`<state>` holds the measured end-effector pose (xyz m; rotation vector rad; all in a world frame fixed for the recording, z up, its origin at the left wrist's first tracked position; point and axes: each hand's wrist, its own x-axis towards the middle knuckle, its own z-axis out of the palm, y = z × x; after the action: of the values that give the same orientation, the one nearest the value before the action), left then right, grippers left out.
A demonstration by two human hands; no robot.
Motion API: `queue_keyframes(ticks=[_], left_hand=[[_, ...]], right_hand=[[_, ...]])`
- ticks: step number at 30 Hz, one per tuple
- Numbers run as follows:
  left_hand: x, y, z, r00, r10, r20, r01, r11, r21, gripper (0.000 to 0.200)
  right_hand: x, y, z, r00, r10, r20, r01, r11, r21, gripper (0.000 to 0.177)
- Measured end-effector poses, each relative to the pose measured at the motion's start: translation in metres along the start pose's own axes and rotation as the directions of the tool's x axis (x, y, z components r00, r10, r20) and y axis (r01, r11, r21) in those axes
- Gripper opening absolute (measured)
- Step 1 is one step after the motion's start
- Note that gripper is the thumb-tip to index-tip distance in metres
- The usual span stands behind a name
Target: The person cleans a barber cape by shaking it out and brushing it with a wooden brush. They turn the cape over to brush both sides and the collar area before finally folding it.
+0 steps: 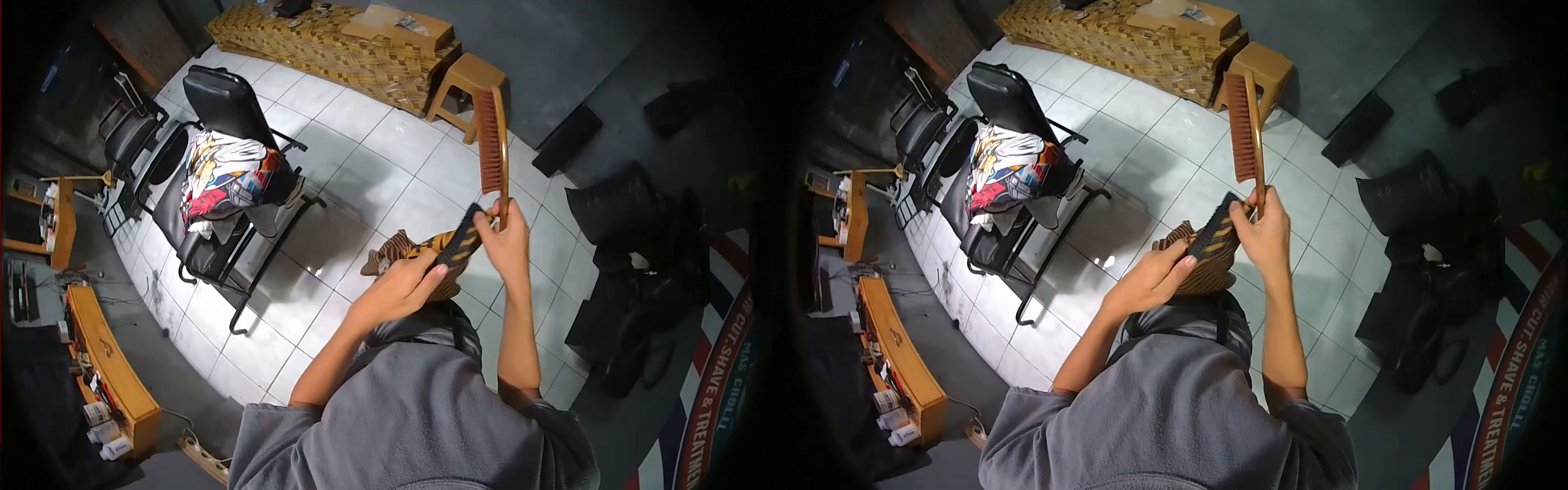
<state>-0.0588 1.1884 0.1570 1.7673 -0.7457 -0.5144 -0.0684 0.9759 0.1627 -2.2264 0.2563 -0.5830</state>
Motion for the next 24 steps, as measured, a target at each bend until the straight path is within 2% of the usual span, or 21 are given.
queue_keyframes(ticks=[1,2,3,4,5,6,8,9,10,11,12,13,14,16,17,19,20,21,22,23,24], left_hand=[[0.006,0.001,0.005,0.999,-0.045,0.0,0.045,0.996,-0.078,0.026],[0.013,0.003,0.009,0.996,-0.09,-0.005,0.088,0.985,-0.151,0.027],[0.021,0.006,0.012,0.991,-0.093,-0.094,0.067,0.966,-0.248,0.026],[0.027,0.009,0.017,0.977,-0.104,-0.185,0.036,0.94,-0.339,0.025],[0.032,0.01,0.02,0.955,-0.127,-0.268,-0.001,0.902,-0.431,0.024],[0.037,0.012,0.019,0.947,-0.142,-0.289,0.006,0.905,-0.425,0.023],[0.05,0.026,0.016,0.95,-0.069,-0.305,-0.066,0.91,-0.41,0.022],[0.056,0.034,0.013,0.949,-0.033,-0.313,-0.1,0.911,-0.401,0.021],[0.061,0.043,0.007,0.957,0.031,-0.289,-0.139,0.922,-0.361,0.02],[0.064,0.055,-0.001,0.941,0.048,-0.336,-0.158,0.938,-0.309,0.02],[0.066,0.069,-0.01,0.922,0.065,-0.381,-0.173,0.951,-0.257,0.02],[0.068,0.078,-0.017,0.88,0.065,-0.47,-0.19,0.956,-0.224,0.021],[0.069,0.088,-0.023,0.83,0.065,-0.555,-0.201,0.961,-0.189,0.024],[0.065,0.113,-0.043,0.814,-0.04,-0.58,-0.298,0.828,-0.475,0.024],[0.063,0.118,-0.055,0.852,-0.04,-0.523,-0.359,0.683,-0.636,0.021],[0.056,0.13,-0.062,0.833,0.031,-0.553,-0.44,0.643,-0.627,0.015],[0.056,0.131,-0.063,0.818,0.036,-0.574,-0.44,0.681,-0.585,0.013],[0.055,0.131,-0.063,0.803,0.041,-0.594,-0.437,0.717,-0.542,0.012],[0.055,0.124,-0.063,0.788,0.029,-0.615,-0.41,0.77,-0.489,0.012],[0.056,0.116,-0.062,0.771,0.021,-0.636,-0.381,0.816,-0.435,0.012],[0.056,0.109,-0.059,0.779,-0.026,-0.626,-0.36,0.799,-0.481,0.011]], right_hand=[[-0.001,0.006,0.005,0.992,-0.099,-0.075,0.09,0.989,-0.116,0.027],[0.0,0.009,0.005,0.995,-0.014,-0.101,0.014,1.0,0.001,0.029],[0.002,0.007,0.004,0.989,0.071,-0.126,-0.056,0.991,0.122,0.031],[-0.004,-0.011,-0.009,0.947,0.322,-0.005,-0.286,0.847,0.448,0.034],[-0.013,-0.018,-0.018,0.84,0.503,0.203,-0.492,0.552,0.673,0.037],[-0.022,-0.02,-0.017,0.86,0.445,0.25,-0.467,0.489,0.737,0.039],[-0.037,-0.022,-0.012,0.896,0.311,0.317,-0.418,0.348,0.839,0.046],[-0.049,0.001,-0.005,0.883,0.232,0.409,-0.47,0.47,0.747,0.046],[-0.063,0.021,0.027,0.917,0.318,0.242,-0.399,0.753,0.522,0.045],[-0.058,0.016,0.033,0.764,0.373,0.526,-0.551,0.801,0.234,0.037],[-0.074,0.051,0.061,0.873,0.037,0.487,-0.222,0.918,0.328,0.028],[-0.09,0.086,0.088,0.871,-0.304,0.386,0.129,0.9,0.417,0.023],[-0.111,0.132,0.111,0.806,-0.352,0.476,0.195,0.917,0.347,0.027],[-0.133,0.201,0.127,0.529,-0.154,0.835,0.203,0.978,0.052,0.035],[-0.132,0.217,0.126,0.264,0.134,0.955,0.208,0.959,-0.192,0.04],[-0.117,0.212,0.11,0.289,0.31,0.906,0.161,0.917,-0.365,0.047],[-0.107,0.206,0.102,0.3,0.392,0.87,0.138,0.884,-0.446,0.051],[-0.098,0.199,0.096,0.346,0.423,0.838,-0.121,0.905,-0.407,0.052],[-0.086,0.192,0.09,0.376,0.468,0.8,-0.371,0.867,-0.332,0.053],[-0.072,0.185,0.084,0.392,0.519,0.759,-0.591,0.775,-0.225,0.054],[-0.056,0.17,0.079,0.358,0.535,0.765,-0.777,0.625,-0.073,0.053]])
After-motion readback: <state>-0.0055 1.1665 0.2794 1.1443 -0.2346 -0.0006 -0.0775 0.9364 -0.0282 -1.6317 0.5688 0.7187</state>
